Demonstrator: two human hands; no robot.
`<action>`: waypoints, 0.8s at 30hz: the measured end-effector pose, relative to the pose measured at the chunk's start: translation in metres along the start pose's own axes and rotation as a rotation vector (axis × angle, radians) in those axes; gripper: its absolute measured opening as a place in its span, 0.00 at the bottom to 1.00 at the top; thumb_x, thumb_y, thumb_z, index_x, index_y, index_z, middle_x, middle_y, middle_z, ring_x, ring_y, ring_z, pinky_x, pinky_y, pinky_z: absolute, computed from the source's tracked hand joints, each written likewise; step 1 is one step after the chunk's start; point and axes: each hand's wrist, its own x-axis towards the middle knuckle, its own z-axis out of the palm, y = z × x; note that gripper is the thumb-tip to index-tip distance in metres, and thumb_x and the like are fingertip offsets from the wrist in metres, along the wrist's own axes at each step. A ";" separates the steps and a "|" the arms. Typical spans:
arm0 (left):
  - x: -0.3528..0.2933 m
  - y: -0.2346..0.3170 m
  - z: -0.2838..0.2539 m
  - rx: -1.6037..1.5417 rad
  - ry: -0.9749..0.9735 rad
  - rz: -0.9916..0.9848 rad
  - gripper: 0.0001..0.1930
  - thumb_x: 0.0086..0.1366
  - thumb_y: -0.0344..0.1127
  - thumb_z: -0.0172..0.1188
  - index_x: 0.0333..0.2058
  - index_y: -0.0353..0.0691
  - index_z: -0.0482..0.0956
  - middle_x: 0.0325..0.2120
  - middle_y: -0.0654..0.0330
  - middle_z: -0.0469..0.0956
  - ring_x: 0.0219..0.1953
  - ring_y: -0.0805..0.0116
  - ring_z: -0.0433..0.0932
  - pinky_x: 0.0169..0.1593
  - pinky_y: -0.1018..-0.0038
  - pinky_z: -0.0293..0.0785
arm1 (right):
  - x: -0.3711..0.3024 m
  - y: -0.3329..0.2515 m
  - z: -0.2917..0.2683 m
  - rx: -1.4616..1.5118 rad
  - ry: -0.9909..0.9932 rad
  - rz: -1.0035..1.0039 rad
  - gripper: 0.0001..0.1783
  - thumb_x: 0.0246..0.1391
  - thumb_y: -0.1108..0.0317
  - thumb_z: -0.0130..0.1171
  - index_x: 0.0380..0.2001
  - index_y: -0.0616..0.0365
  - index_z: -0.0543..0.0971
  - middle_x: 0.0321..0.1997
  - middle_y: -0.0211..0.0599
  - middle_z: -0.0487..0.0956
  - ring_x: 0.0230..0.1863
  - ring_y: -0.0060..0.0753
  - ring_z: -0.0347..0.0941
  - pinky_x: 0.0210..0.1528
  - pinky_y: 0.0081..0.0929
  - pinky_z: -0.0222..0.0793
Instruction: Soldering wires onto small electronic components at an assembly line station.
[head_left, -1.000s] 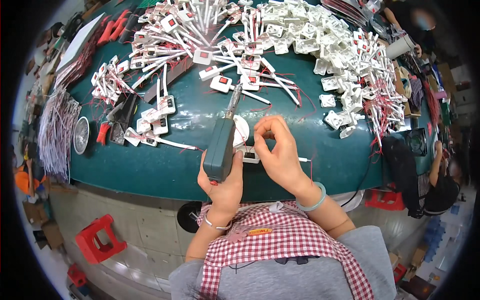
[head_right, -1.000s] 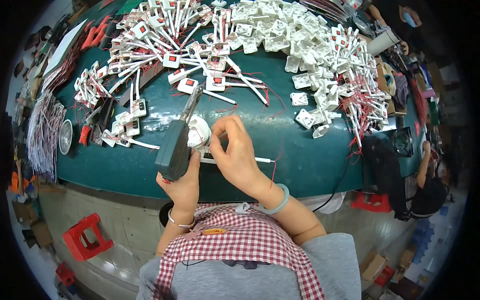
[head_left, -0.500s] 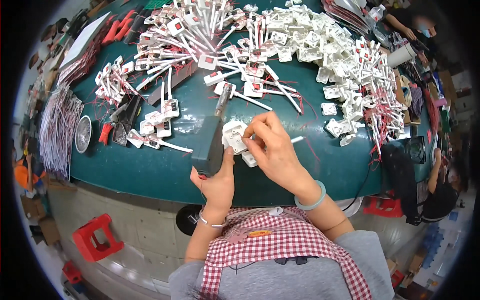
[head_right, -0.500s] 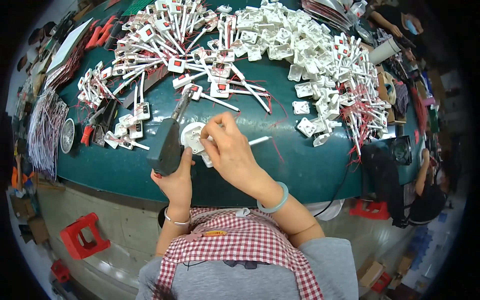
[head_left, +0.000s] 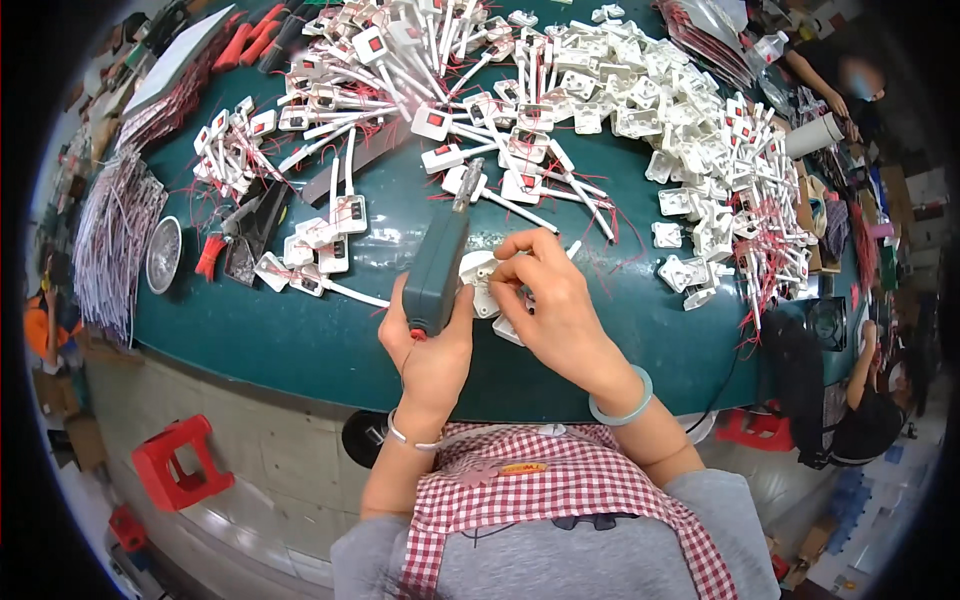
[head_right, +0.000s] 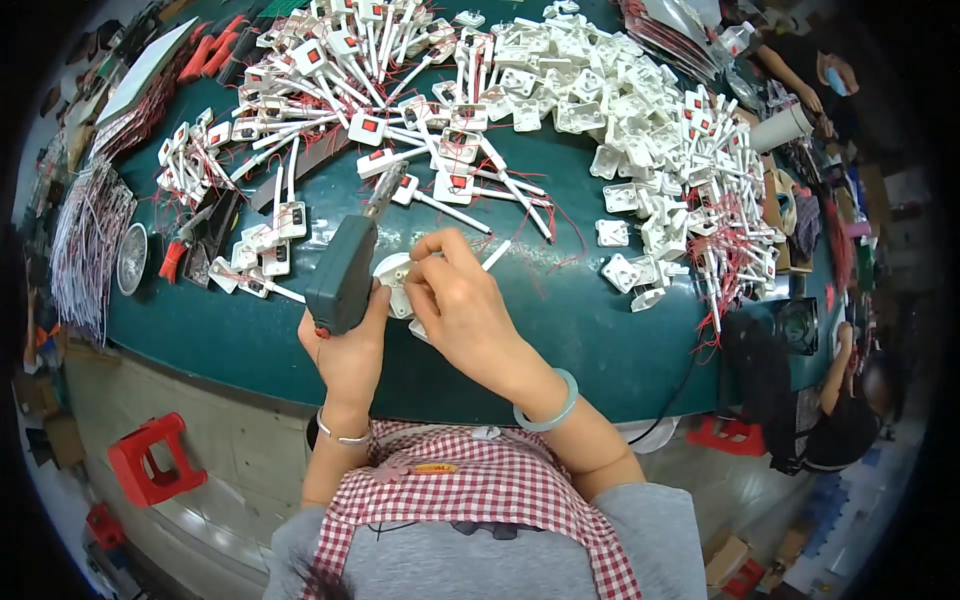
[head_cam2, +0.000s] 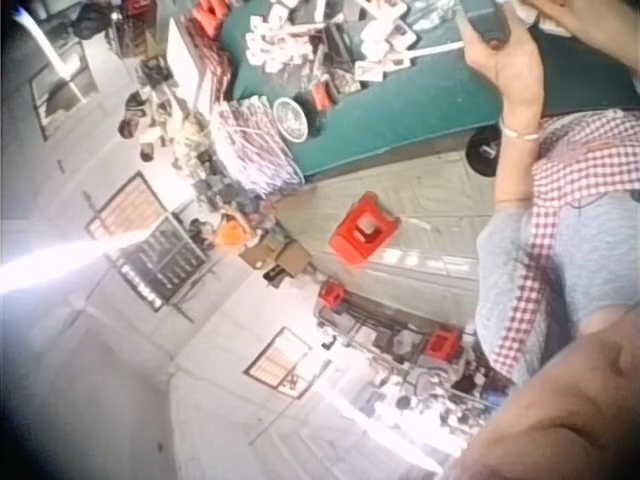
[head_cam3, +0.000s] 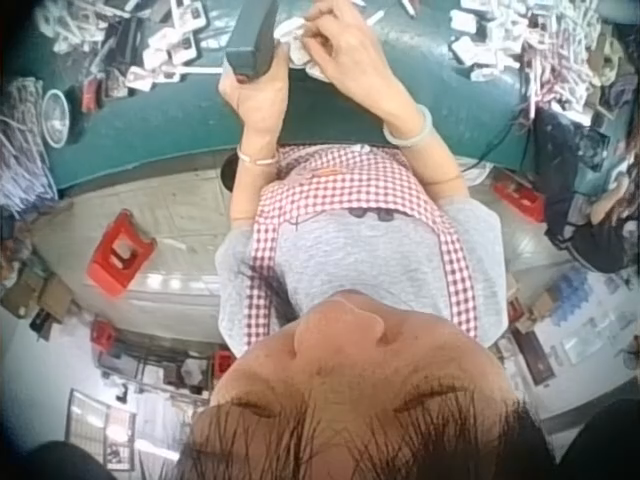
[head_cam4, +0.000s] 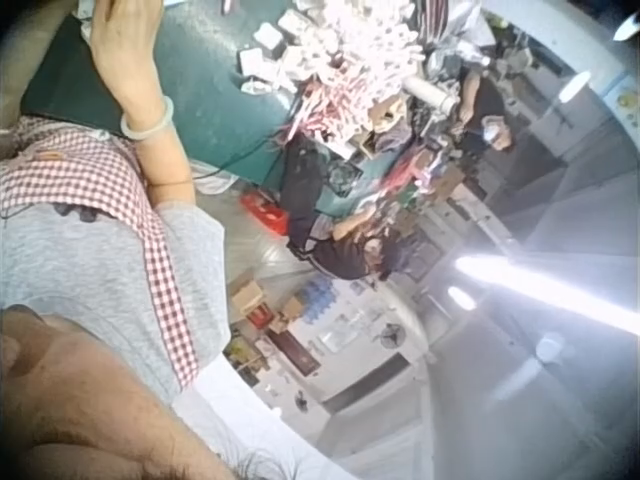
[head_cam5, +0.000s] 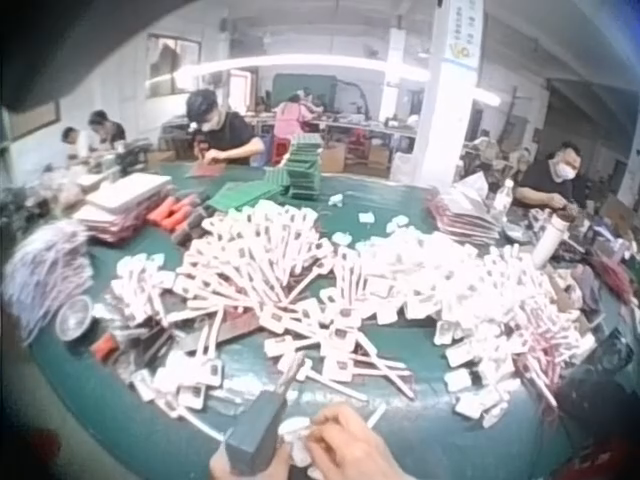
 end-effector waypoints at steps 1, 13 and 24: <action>0.003 -0.001 0.000 0.039 -0.006 0.036 0.12 0.59 0.23 0.68 0.40 0.33 0.78 0.28 0.63 0.81 0.30 0.80 0.75 0.36 0.79 0.72 | -0.001 -0.002 -0.002 -0.001 -0.002 0.000 0.05 0.53 0.81 0.62 0.31 0.70 0.75 0.43 0.45 0.72 0.31 0.42 0.78 0.34 0.35 0.75; 0.015 -0.006 0.001 0.134 -0.048 0.107 0.11 0.58 0.24 0.67 0.40 0.33 0.78 0.25 0.63 0.78 0.28 0.81 0.72 0.33 0.79 0.71 | -0.006 0.000 0.003 -0.140 0.066 0.033 0.06 0.49 0.76 0.67 0.32 0.60 0.81 0.32 0.39 0.74 0.32 0.44 0.76 0.33 0.37 0.71; -0.010 0.007 -0.013 0.009 0.118 0.003 0.10 0.61 0.25 0.69 0.41 0.36 0.81 0.32 0.64 0.83 0.34 0.78 0.79 0.39 0.79 0.74 | -0.004 0.004 0.012 -0.110 0.083 -0.023 0.06 0.49 0.79 0.63 0.30 0.61 0.76 0.32 0.40 0.71 0.35 0.45 0.73 0.35 0.40 0.70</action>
